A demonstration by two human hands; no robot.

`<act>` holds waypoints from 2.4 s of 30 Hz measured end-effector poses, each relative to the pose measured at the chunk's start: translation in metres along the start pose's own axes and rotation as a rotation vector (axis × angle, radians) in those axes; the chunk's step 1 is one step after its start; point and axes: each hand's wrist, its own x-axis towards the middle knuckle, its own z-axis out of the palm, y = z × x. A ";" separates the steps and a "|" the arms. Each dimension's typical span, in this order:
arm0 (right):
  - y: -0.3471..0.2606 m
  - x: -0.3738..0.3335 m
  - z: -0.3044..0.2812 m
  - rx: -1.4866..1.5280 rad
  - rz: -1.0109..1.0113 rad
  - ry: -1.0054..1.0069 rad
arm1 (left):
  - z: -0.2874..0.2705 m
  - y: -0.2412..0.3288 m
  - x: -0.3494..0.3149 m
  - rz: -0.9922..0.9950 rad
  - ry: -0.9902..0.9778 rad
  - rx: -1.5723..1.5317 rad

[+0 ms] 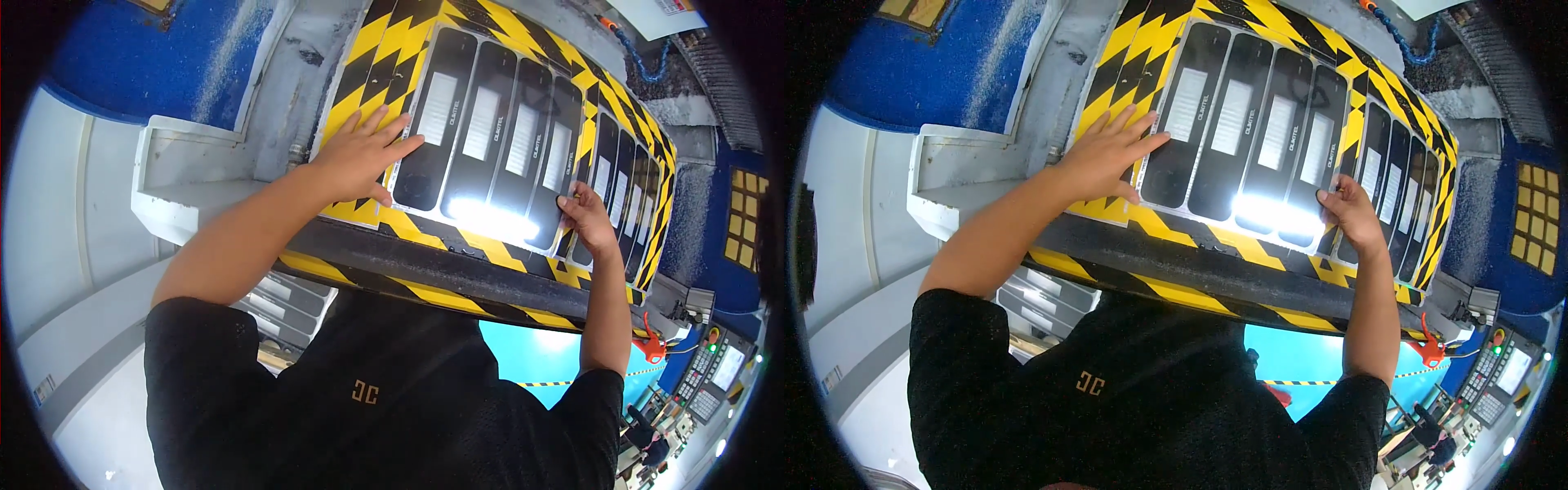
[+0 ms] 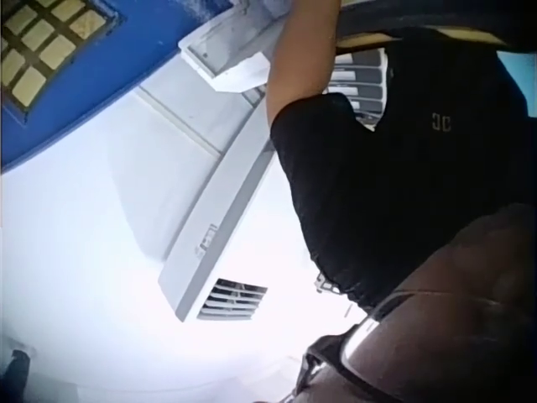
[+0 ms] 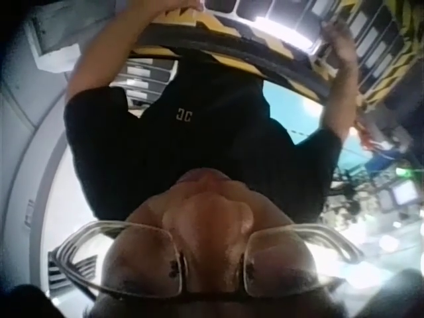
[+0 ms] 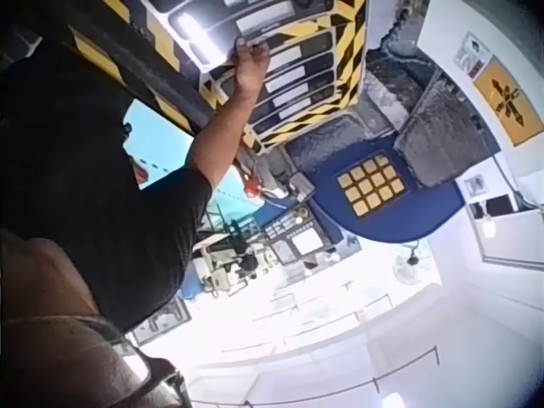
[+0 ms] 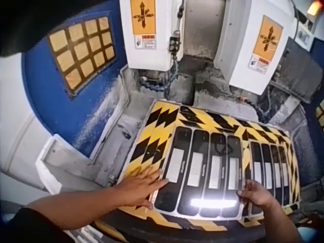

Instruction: The person uses an air duster on a machine bed, removes a tray of panels, and places a new tray onto the bed. After walking to another machine, they use the air duster on the bed, stack finished panels on a table, and place a new panel onto the bed.

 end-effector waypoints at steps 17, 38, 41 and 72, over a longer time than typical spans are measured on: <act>-0.001 0.001 0.001 -0.056 -0.007 0.024 | -0.001 -0.002 0.004 -0.005 -0.078 0.015; -0.004 -0.009 0.005 -0.751 -0.079 0.363 | 0.008 -0.002 0.009 0.054 -0.010 -0.016; 0.006 0.000 0.003 -1.010 -0.225 0.479 | 0.003 -0.001 0.006 0.014 -0.019 -0.015; -0.013 -0.004 0.031 -1.167 -0.031 0.460 | -0.008 0.018 0.007 -0.122 -0.119 0.023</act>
